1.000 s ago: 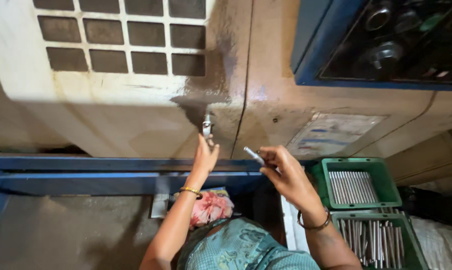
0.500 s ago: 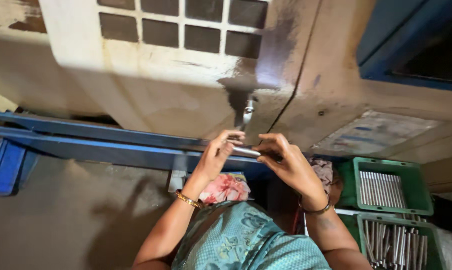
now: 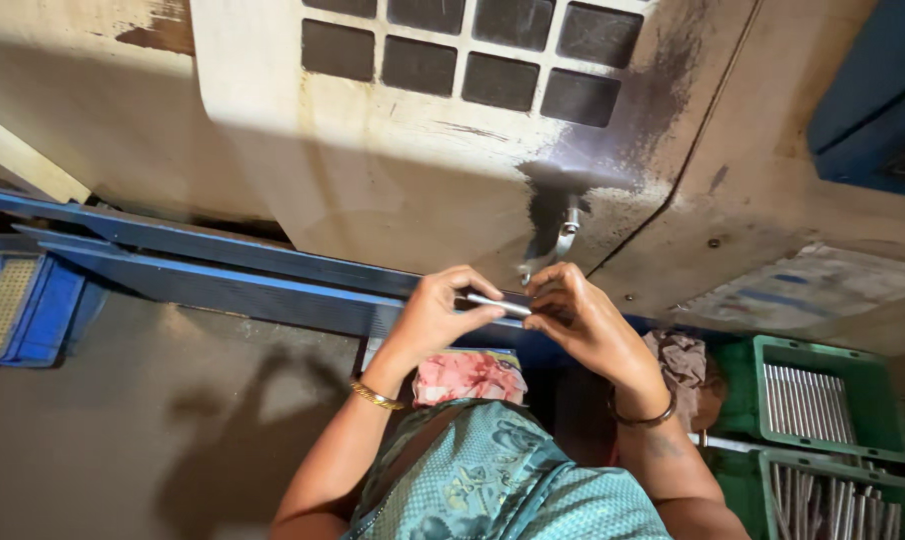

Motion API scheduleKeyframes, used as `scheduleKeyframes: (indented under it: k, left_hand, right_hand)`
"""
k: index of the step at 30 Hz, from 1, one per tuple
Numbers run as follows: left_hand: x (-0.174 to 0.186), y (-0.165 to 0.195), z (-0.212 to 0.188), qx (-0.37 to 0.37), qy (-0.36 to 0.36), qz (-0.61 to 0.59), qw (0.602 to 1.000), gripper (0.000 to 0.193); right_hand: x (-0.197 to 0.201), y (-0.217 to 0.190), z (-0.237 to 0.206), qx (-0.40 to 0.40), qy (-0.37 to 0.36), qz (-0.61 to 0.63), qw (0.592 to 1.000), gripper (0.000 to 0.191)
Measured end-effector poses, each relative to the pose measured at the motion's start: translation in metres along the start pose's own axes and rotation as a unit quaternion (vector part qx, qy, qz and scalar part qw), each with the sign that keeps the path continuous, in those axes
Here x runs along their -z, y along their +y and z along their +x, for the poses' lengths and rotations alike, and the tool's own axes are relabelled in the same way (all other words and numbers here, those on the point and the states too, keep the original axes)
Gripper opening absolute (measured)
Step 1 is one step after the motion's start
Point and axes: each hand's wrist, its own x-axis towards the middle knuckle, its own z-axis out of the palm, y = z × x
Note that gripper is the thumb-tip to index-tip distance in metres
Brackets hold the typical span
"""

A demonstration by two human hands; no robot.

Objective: The person repeatedly picks up metal rods from a green bin, wipes each rod with a cloth, and then rubs the rod against a white vented panel on a machine. The person continues this cycle of wiping and rubbing for multiple rods throughout the clip.

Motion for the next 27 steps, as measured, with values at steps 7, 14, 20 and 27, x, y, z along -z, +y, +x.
scheduleKeyframes:
  k: [7, 14, 20, 27]
  left_hand:
    - [0.088, 0.007, -0.019, 0.080, 0.106, 0.168, 0.977, 0.034]
    - [0.128, 0.005, -0.057, 0.158, 0.096, 0.425, 0.886, 0.057]
    - [0.116, -0.027, -0.069, 0.268, 0.027, 0.424, 0.864, 0.030]
    - [0.086, -0.053, -0.061, 0.171, 0.040, 0.365, 0.914, 0.034]
  right_hand:
    - [0.021, -0.048, 0.003, 0.004, 0.057, -0.072, 0.996, 0.043]
    - [0.041, -0.050, -0.021, 0.407, -0.080, 0.323, 0.851, 0.025]
    - [-0.089, 0.140, 0.068, -0.119, 0.007, -0.212, 0.970, 0.025]
    - [-0.139, 0.200, 0.025, -0.255, 0.015, 0.120, 0.959, 0.029]
